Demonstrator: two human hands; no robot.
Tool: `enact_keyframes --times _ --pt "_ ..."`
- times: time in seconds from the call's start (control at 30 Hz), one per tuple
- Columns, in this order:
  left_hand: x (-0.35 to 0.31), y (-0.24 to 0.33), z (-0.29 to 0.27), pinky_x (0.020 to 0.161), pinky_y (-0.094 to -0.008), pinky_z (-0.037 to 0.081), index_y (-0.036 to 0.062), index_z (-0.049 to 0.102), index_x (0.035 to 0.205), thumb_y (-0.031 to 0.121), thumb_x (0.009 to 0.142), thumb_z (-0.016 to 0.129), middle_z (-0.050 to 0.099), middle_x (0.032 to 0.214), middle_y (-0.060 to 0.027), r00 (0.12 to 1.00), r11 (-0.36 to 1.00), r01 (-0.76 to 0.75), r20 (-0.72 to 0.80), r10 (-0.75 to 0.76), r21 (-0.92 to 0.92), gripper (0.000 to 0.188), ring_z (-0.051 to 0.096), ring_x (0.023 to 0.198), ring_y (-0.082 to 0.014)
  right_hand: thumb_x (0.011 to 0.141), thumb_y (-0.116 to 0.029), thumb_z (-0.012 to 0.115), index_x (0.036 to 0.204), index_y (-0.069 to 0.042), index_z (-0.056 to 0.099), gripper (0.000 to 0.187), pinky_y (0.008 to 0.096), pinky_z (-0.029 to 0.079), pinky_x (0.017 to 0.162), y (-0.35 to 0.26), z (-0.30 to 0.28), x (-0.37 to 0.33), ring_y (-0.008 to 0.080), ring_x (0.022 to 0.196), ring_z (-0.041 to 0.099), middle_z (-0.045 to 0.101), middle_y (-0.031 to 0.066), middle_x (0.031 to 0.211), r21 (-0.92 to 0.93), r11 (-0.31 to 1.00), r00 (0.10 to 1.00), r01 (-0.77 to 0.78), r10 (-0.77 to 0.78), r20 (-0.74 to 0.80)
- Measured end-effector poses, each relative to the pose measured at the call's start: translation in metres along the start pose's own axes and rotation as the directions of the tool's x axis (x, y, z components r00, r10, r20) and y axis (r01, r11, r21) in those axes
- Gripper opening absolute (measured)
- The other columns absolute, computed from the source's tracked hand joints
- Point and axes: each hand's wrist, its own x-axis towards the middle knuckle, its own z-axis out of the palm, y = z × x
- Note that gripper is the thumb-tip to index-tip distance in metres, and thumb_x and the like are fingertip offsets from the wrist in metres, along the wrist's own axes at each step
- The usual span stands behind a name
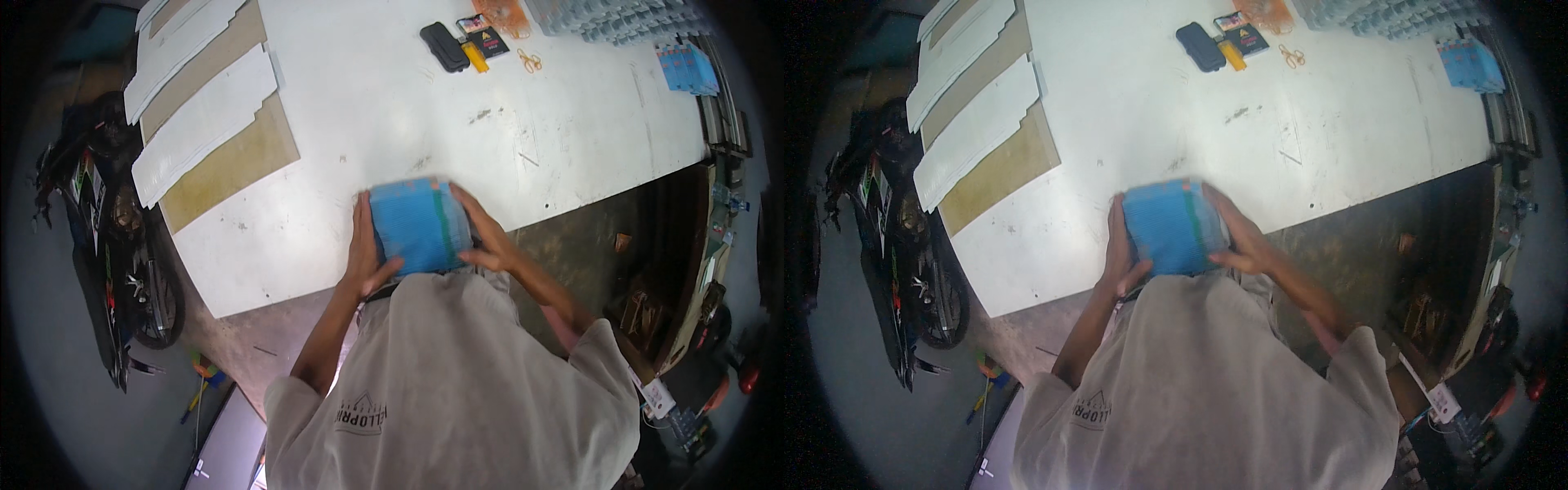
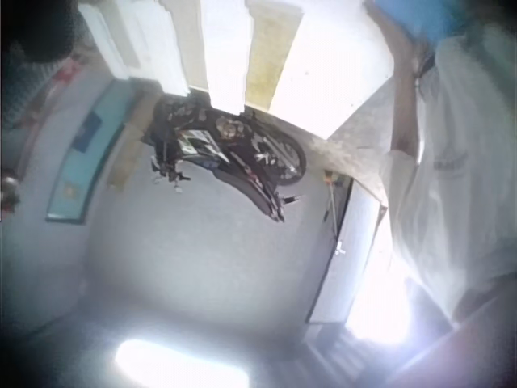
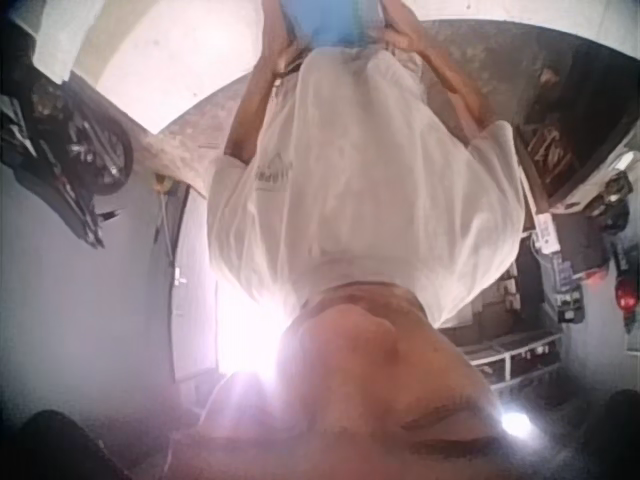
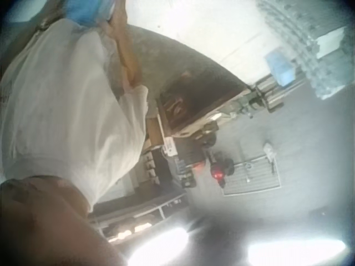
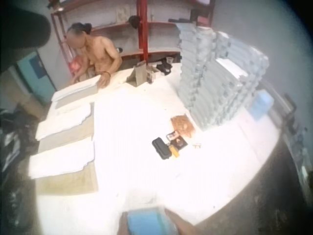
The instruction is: The person inserts blue printed paper sheets into white cardboard sleeves one by one, then stacks the completed packs. The person secures the stack with a rubber band and moves the finished bundle to a green tray.
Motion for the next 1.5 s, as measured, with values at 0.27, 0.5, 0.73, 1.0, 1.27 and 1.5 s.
enact_keyframes --times 0.27,0.5,0.73,1.0,1.27,1.5 --pt "-0.006 0.007 -0.014 0.128 -0.0596 0.018 -0.0105 -0.003 0.162 0.032 0.063 0.095 0.013 0.167 -0.0372 0.982 0.957 -0.148 0.151 0.112 0.251 0.145 0.018 0.155 -0.0542 0.070 -0.029 0.089 0.165 0.000 0.016 0.123 0.0557 0.019 0.130 -0.003 -0.021 -0.005 0.0432 0.155 0.028 0.030 0.0248 0.167 -0.484 0.863 0.984 0.144 -0.071 0.166" --pt "0.010 -0.009 -0.007 0.127 -0.0614 0.018 -0.0124 0.002 0.161 0.025 0.079 0.083 0.017 0.166 -0.0382 0.980 0.914 -0.196 0.053 0.190 0.354 0.122 0.022 0.153 -0.0559 0.071 -0.043 0.093 0.164 0.001 0.014 0.129 0.0616 0.014 0.128 0.021 0.004 0.015 0.0422 0.152 0.035 0.033 0.0264 0.165 -0.520 0.852 0.985 0.058 -0.132 -0.107" --pt "0.018 -0.014 -0.008 0.126 -0.0636 0.018 -0.0120 -0.002 0.161 0.033 0.072 0.086 0.010 0.166 -0.0400 0.976 0.889 -0.210 0.034 0.215 0.407 0.133 0.019 0.153 -0.0576 0.070 -0.053 0.092 0.160 0.003 0.021 0.128 0.0679 0.007 0.125 0.008 0.014 0.037 0.0412 0.149 0.040 0.041 0.0273 0.158 -0.545 0.837 0.955 0.046 -0.197 -0.221" --pt "0.019 -0.019 0.004 0.123 -0.0620 0.027 -0.0114 0.000 0.161 0.045 0.074 0.090 0.013 0.164 -0.0411 0.970 0.903 -0.185 -0.076 0.232 0.388 0.138 0.022 0.152 -0.0578 0.066 -0.055 0.095 0.161 -0.002 0.022 0.131 0.0702 0.006 0.123 0.010 0.029 0.044 0.0387 0.147 0.042 0.043 0.0229 0.157 -0.520 0.851 0.940 -0.072 -0.118 -0.322" --pt "0.016 -0.022 0.005 0.121 -0.0603 0.030 -0.0106 0.004 0.162 0.040 0.084 0.084 0.017 0.163 -0.0412 0.975 0.896 -0.149 -0.090 0.204 0.419 0.123 0.027 0.150 -0.0571 0.066 -0.051 0.095 0.164 -0.001 0.005 0.143 0.0694 0.004 0.124 0.008 0.004 0.037 0.0413 0.149 0.039 0.035 0.0258 0.163 -0.622 0.782 0.981 0.053 -0.158 -0.116" --pt "0.016 -0.019 0.005 0.122 -0.0598 0.029 -0.0115 0.003 0.162 0.039 0.085 0.083 0.015 0.164 -0.0408 0.973 0.891 -0.158 -0.084 0.213 0.426 0.122 0.025 0.151 -0.0570 0.069 -0.054 0.092 0.163 0.001 0.010 0.136 0.0713 0.005 0.123 0.017 0.023 0.036 0.0418 0.148 0.041 0.035 0.0259 0.163 -0.598 0.801 0.951 0.018 -0.199 -0.238"
